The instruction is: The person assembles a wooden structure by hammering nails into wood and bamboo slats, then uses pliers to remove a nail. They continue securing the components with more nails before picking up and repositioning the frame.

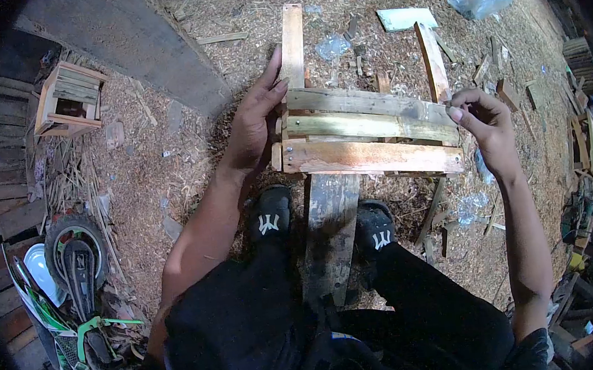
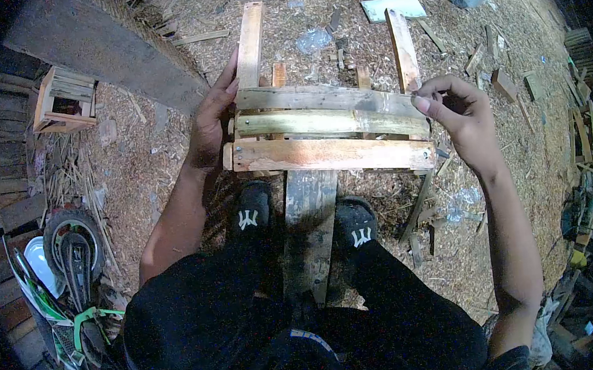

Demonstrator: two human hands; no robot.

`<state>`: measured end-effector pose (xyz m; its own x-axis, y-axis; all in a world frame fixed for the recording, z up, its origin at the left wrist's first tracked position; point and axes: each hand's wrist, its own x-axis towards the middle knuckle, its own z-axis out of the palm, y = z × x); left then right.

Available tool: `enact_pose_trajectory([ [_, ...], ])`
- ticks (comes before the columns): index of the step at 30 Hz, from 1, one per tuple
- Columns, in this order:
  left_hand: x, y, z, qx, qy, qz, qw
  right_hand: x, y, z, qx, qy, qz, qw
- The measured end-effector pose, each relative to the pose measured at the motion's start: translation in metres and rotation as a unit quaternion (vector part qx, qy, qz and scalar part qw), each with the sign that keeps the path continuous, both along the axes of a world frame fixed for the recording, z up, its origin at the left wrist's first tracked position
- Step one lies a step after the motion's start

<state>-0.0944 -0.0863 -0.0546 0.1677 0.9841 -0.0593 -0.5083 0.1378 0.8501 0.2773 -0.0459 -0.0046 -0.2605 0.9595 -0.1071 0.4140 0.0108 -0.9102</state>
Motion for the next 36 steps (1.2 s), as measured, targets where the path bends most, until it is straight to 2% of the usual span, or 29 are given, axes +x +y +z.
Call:
enact_pose_trajectory([
  [7,-0.003,0.0,-0.002,-0.002,0.025,-0.002,1.0,-0.017,-0.009,0.011,0.046,-0.001,0.016,0.999],
  [9,-0.002,0.0,-0.003,-0.002,0.032,-0.007,0.999,-0.019,-0.011,0.016,0.082,-0.107,0.066,0.989],
  [10,0.001,0.0,-0.002,-0.002,0.043,0.01,0.999,-0.022,-0.011,0.018,0.082,-0.107,0.066,0.989],
  [12,0.002,0.0,-0.002,-0.002,0.053,0.028,0.998,-0.031,-0.011,0.021,0.232,-0.194,0.108,0.947],
  [13,0.001,0.0,-0.004,0.002,0.055,0.018,0.998,-0.035,-0.009,0.024,0.232,-0.195,0.108,0.947],
  [15,0.002,0.002,-0.006,0.006,0.056,0.008,0.998,-0.048,-0.003,0.031,0.324,-0.25,0.155,0.899],
  [17,0.004,0.004,-0.008,0.026,0.042,0.01,0.999,-0.069,0.0,0.035,0.33,-0.237,0.183,0.895],
  [19,0.005,0.004,-0.006,0.025,0.03,0.002,0.999,-0.087,0.004,0.033,0.302,-0.237,0.261,0.885],
  [20,0.004,0.004,-0.005,0.025,0.018,-0.004,1.0,-0.095,0.004,0.027,0.282,-0.203,0.249,0.904],
  [25,0.001,0.005,-0.012,0.042,0.029,0.021,0.998,-0.099,0.018,0.02,0.22,-0.189,0.284,0.914],
  [27,0.003,0.004,-0.007,0.059,0.031,0.03,0.997,-0.097,0.017,0.019,0.246,-0.186,0.282,0.908],
  [29,0.003,0.004,-0.005,0.021,0.052,0.03,0.998,-0.095,0.015,0.018,0.251,-0.217,0.279,0.901],
  [31,0.002,0.003,-0.008,0.032,0.049,0.032,0.998,-0.093,0.014,0.012,0.287,-0.124,0.224,0.923],
  [33,-0.001,0.004,-0.009,0.005,0.003,0.011,1.0,-0.091,0.014,0.017,0.318,-0.144,0.227,0.909],
  [36,0.001,0.002,-0.006,0.027,0.017,0.018,0.999,-0.091,0.01,0.018,0.288,-0.181,0.235,0.911],
])
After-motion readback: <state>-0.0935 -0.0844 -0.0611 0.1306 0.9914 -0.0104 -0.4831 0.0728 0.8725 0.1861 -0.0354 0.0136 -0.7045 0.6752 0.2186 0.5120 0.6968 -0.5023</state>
